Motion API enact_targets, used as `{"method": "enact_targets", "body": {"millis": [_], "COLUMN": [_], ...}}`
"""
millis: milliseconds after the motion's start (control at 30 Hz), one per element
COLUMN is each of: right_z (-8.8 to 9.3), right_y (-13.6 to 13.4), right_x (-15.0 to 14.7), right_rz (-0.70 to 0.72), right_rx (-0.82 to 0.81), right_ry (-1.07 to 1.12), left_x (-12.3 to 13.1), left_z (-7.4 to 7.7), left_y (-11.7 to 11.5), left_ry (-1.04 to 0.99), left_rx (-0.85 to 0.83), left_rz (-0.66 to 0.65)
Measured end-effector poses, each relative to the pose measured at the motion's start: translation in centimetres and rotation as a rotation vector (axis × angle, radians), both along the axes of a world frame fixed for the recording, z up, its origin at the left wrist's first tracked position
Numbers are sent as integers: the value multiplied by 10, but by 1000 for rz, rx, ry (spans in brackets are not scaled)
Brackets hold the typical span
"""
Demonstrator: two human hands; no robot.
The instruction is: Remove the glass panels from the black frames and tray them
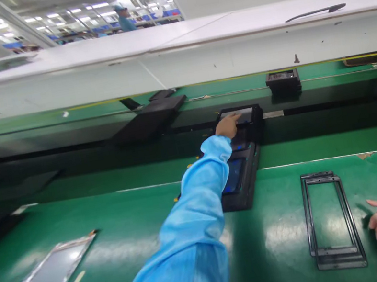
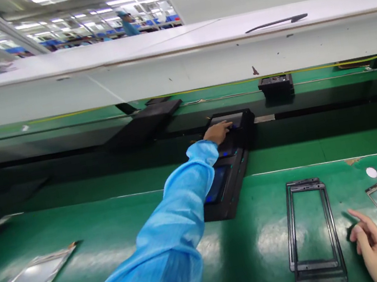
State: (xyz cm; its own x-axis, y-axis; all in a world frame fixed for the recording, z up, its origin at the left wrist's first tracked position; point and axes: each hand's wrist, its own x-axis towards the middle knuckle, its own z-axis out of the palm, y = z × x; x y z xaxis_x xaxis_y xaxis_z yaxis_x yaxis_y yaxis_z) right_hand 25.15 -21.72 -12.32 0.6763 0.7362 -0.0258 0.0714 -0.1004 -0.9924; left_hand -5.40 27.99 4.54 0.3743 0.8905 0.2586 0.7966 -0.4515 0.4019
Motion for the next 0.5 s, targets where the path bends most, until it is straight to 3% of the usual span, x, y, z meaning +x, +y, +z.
{"method": "enact_targets", "body": {"millis": [67,133,200,267,333,400,500], "right_z": [4,10,17,25,32,37,41], "right_y": [-1,-2,-4,-4,-2,-4,-20], "right_x": [6,11,15,19,23,28,40], "right_rz": [41,40,21,10,12,25,116], "right_rx": [-11,-28,-61,-103,-132,-135,-124], "right_ry": [-19,-44,-64,-88,-118,-168,-442], "left_x": [0,-9,-29,-57,-90,-123,-166], "left_z": [9,15,12,0,-24,-56,-118], "left_y": [-14,-45,-95,-160,-236,-313,-422], "left_ry": [-15,-52,-94,-130,-162,-171,-308], "left_rx": [4,21,22,-3,-30,-92,-197], "left_rz": [32,45,36,-23,-232,-278,69]}}
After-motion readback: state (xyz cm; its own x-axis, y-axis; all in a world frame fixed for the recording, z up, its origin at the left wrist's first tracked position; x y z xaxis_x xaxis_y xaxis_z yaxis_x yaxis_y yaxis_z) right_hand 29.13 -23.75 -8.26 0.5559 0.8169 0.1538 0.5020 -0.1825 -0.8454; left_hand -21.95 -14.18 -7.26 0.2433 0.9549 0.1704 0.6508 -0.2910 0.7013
